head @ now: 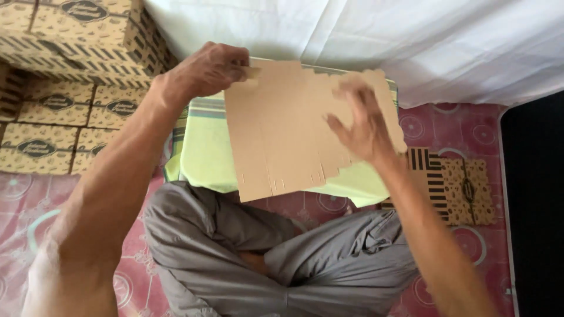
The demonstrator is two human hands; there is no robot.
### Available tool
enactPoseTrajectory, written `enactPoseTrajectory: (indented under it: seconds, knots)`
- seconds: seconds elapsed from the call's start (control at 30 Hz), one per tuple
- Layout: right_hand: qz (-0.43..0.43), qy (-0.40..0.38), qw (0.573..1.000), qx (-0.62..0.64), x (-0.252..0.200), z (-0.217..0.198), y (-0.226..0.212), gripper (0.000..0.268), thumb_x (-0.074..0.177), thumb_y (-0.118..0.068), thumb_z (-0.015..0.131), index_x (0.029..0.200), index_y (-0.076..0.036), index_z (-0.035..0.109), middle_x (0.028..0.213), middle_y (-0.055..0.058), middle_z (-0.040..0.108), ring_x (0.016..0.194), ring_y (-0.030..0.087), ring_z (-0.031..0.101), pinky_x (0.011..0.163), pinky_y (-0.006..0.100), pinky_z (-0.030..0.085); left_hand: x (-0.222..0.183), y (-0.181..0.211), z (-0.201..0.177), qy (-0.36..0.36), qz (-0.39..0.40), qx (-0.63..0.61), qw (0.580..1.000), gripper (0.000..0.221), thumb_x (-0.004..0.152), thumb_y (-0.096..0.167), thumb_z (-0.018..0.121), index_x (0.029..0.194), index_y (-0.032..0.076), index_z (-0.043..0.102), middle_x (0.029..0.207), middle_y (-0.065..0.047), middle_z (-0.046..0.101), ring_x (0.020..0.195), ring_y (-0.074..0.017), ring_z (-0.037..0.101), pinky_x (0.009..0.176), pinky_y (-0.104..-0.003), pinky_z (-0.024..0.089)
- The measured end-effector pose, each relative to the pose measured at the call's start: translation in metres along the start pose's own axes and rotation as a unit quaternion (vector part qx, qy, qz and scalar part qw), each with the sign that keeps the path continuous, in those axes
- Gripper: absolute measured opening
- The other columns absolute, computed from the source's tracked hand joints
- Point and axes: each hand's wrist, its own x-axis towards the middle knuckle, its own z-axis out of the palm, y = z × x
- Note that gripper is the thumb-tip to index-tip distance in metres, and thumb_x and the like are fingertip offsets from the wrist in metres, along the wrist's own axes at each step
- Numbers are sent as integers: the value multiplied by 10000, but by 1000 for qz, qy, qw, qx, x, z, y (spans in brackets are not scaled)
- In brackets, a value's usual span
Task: Folding and assembling flat cardboard templates into three-dimensional packaging boxes.
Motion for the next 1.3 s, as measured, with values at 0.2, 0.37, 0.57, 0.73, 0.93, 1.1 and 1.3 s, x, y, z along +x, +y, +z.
enactPoseTrajectory:
  seconds: [0.2,0.37,0.57,0.73,0.93,1.1,1.3]
  knots:
    - [52,-172,983,-39,72,23,68,1055,678,-383,916,1519,-106,342,1561,154,427,1511,436,229,1196,695,100,28,5,11,24,181,46,982,91,960,-5,633,888,37,669,848,-47,770,592,-251,671,596,-407,545]
    - [35,-182,982,-24,98,40,62,954,639,-341,913,1462,-87,503,1161,129,658,1080,309,602,1153,582,197,32,-14,20,59,217,116,967,73,929,13,662,943,42,596,898,-88,728,629,-340,664,559,-490,518]
    - [-8,-188,982,8,100,56,57,553,661,-229,909,1095,40,697,972,164,693,782,303,629,729,411,532,32,-45,45,32,168,220,961,366,817,114,799,1014,25,504,822,-137,732,596,-370,680,575,-481,546]
    - [-32,-204,978,-11,92,60,56,418,700,-207,894,998,38,734,919,105,592,699,258,577,685,400,532,35,-49,62,54,184,309,932,447,820,255,845,993,55,485,688,-88,668,480,-291,616,549,-397,535]
    - [-110,-175,978,-24,100,65,40,345,687,-109,825,956,67,703,797,165,728,595,284,633,623,399,528,32,-46,79,107,188,341,915,328,819,163,791,1014,56,548,798,-106,725,700,-303,738,621,-426,579]
    - [-129,-152,964,-176,96,83,33,371,784,-304,856,1017,-54,711,819,55,723,724,237,667,895,393,435,34,-43,101,185,184,370,892,229,868,135,765,1030,71,617,768,-102,730,621,-207,687,714,-394,542]
    - [-170,-102,959,-204,89,82,26,310,825,-281,866,968,-90,668,832,19,656,711,211,624,813,354,446,19,-31,100,208,178,438,856,285,834,156,755,1039,127,560,687,-12,638,642,-183,642,876,-381,472]
